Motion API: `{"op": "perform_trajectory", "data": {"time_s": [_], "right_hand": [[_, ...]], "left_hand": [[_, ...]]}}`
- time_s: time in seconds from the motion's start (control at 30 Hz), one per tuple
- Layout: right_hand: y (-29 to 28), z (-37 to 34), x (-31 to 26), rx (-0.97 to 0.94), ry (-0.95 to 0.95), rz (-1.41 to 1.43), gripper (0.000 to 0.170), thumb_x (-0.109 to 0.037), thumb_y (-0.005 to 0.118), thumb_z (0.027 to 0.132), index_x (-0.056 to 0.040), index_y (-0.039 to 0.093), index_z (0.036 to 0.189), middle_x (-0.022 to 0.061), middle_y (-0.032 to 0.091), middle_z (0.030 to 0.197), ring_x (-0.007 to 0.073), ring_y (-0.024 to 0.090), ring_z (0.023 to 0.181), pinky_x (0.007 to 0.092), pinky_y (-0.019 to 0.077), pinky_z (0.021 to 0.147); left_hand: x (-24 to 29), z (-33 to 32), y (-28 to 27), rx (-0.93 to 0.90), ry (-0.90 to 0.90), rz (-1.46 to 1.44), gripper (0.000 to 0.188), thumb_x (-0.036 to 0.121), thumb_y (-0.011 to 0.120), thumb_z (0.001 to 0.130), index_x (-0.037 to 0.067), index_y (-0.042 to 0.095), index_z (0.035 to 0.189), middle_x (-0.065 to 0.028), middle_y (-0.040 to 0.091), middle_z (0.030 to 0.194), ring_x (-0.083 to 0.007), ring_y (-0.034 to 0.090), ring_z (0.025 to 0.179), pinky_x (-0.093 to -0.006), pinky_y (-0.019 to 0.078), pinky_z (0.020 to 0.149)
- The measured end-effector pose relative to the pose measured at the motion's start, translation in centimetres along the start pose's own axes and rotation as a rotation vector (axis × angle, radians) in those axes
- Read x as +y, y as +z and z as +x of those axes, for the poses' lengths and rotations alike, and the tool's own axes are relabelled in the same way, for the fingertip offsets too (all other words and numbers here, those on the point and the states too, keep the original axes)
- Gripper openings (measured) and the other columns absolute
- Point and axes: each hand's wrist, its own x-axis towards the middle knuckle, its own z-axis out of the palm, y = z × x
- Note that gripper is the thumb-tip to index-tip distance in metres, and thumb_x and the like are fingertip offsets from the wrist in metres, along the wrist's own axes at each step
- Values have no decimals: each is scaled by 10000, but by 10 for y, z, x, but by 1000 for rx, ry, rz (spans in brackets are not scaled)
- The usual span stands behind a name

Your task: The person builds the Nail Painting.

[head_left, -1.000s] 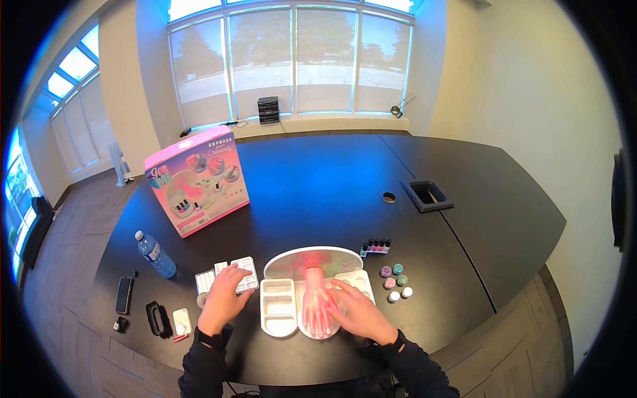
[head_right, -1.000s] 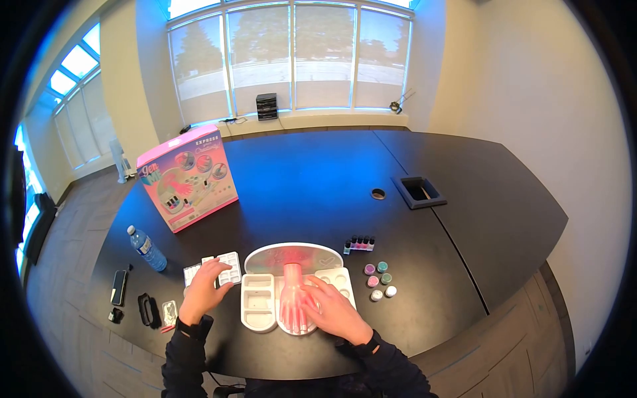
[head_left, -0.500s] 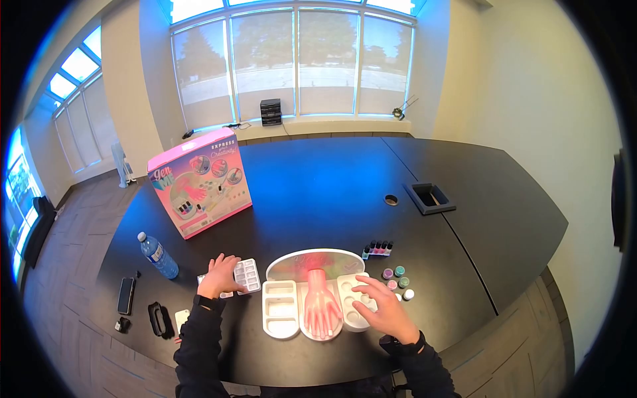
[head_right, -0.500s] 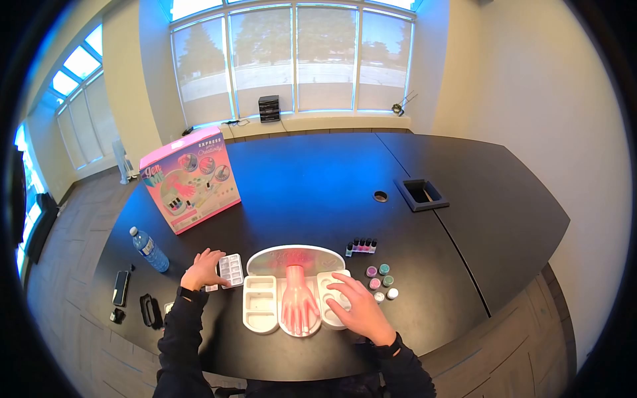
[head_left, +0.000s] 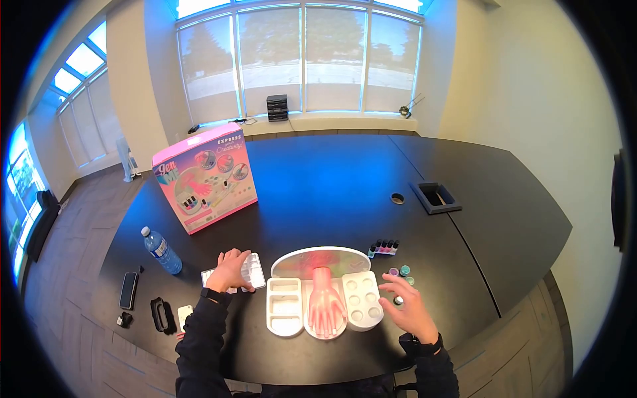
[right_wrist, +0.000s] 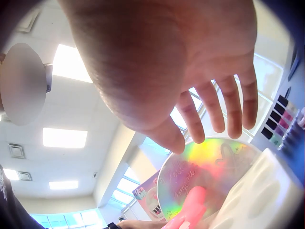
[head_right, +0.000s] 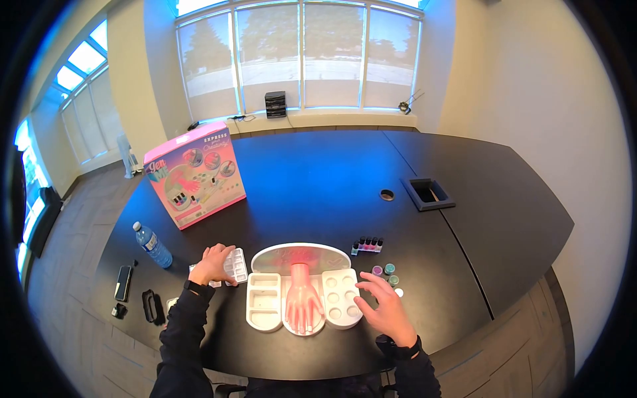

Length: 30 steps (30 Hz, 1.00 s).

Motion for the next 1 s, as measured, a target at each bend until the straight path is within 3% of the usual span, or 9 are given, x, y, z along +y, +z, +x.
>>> {"op": "perform_trajectory", "data": {"time_s": [0.2,0.37,0.5,0.67,0.77,1.0], "right_hand": [[-4,-2,0,11,14,-10,300,-164,820,963,-58,765,1238,141,697,1479,299,729,1168,384,584,882],[-4,-3,5,23,-5,-9,304,-155,820,959,-46,762,1237,146,705,1466,305,738,1146,378,584,870],[-4,-3,5,40,-24,-11,311,-149,824,954,-30,757,1234,144,710,1459,284,739,1089,368,579,850],[-3,-4,6,37,-18,-4,317,-147,824,953,-25,755,1238,139,713,1453,257,729,1019,363,572,840],[-2,-4,6,26,-2,-6,335,-147,822,959,-31,752,1266,136,704,1460,248,726,1016,361,572,859],[0,-5,3,21,-15,0,377,-145,820,968,-39,738,1321,139,688,1475,239,724,1038,363,574,889]], "left_hand": [[20,-8,-13,163,63,-1,1263,360,1098,434,103,561,1548,-150,542,1324,-386,542,1330,-522,420,1199],[30,-10,-18,288,15,-84,992,180,1080,512,94,614,1383,-151,523,1303,-387,586,1247,-495,540,1040],[38,-17,-28,320,38,-99,851,130,1046,588,83,623,1325,-148,542,1288,-395,627,1180,-483,556,1017],[48,-31,-40,321,73,-117,518,67,903,797,64,636,1241,-140,655,1159,-395,670,1132,-504,558,961],[55,-42,-48,321,101,-142,411,69,831,870,54,634,1231,-170,721,1130,-416,675,1143,-493,559,961],[65,-62,-63,309,94,-122,309,52,770,923,48,645,1206,-170,739,1084,-411,689,1067,-534,553,911]]}}
